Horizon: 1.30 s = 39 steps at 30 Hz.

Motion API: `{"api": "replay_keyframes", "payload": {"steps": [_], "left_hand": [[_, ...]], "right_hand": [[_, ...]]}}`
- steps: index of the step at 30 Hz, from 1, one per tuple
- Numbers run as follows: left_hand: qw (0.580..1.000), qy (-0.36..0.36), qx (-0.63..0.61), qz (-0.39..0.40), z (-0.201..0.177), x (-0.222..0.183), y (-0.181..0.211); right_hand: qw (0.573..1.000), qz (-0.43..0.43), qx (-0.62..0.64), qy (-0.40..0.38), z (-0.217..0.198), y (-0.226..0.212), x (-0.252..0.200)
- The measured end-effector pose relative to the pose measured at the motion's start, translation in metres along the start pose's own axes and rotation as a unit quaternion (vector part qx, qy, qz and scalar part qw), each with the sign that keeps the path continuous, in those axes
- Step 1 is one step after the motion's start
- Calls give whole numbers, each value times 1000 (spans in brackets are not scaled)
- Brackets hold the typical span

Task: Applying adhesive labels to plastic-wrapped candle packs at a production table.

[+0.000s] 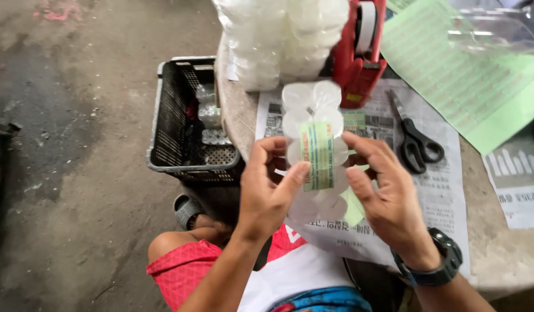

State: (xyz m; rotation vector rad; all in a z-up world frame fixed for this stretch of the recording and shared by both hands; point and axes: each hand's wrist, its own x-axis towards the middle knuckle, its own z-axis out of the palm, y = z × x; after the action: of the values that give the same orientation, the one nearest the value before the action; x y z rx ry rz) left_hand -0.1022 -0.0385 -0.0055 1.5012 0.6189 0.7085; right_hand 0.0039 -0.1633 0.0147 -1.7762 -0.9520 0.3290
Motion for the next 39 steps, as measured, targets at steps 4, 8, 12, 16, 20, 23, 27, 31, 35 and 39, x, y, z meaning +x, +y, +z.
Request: {"api": "replay_keyframes", "payload": {"steps": [4, 8, 12, 16, 20, 23, 27, 31, 35, 39], "left_hand": [[990, -6, -139, 28, -13, 15, 41], [972, 14, -232, -30, -23, 36, 67], [934, 13, -348, -80, -28, 56, 65], [956, 93, -263, -88, -26, 77, 98], [975, 177, -131, -35, -23, 114, 130], [972, 195, -128, 13, -30, 165, 123], [978, 185, -70, -68, -29, 200, 124], [975, 170, 136, -31, -31, 227, 91], [953, 156, 251, 68, -31, 227, 83], [979, 191, 46, -54, -11, 209, 107]], "right_hand": [[994, -63, 94, -7, -2, -22, 17], [984, -129, 124, -5, 2, -8, 41], [969, -107, 208, -79, 16, 17, 46], [984, -148, -91, -47, 18, 47, 47], [955, -181, -234, -14, 15, 59, 52], [944, -195, -266, -1, 16, 63, 52], [932, -206, -297, 3, 17, 69, 53], [932, -210, -295, 1, 18, 72, 54], [925, -195, -325, -5, 22, 78, 52], [919, -173, -353, -33, 30, 86, 52]]}}
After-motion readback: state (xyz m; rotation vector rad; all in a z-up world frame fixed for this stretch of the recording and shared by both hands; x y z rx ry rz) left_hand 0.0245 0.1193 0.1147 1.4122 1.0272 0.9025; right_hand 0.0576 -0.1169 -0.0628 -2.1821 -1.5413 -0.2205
